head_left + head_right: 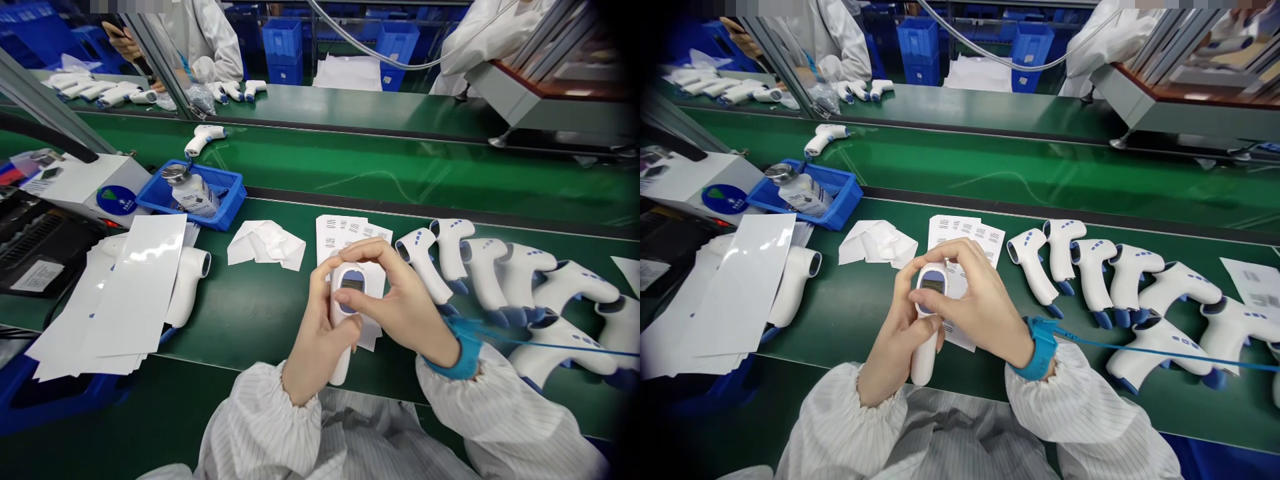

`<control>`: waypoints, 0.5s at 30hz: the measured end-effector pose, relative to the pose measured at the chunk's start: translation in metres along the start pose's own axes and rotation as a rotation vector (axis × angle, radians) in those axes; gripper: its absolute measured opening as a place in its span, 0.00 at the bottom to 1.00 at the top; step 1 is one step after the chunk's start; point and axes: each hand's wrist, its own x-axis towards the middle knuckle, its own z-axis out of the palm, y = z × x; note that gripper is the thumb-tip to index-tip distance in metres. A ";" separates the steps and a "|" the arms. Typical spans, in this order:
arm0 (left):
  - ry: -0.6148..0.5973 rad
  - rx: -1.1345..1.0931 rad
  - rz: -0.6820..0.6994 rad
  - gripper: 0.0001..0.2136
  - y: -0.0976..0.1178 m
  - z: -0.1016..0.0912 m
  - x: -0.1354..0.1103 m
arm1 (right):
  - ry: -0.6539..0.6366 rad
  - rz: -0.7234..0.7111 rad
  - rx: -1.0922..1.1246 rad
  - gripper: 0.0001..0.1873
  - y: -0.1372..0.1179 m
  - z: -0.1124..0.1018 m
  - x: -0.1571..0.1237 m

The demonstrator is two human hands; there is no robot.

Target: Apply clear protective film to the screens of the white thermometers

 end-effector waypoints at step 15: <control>0.106 0.000 0.001 0.30 0.004 0.009 -0.002 | 0.029 0.115 0.222 0.15 0.000 0.008 -0.018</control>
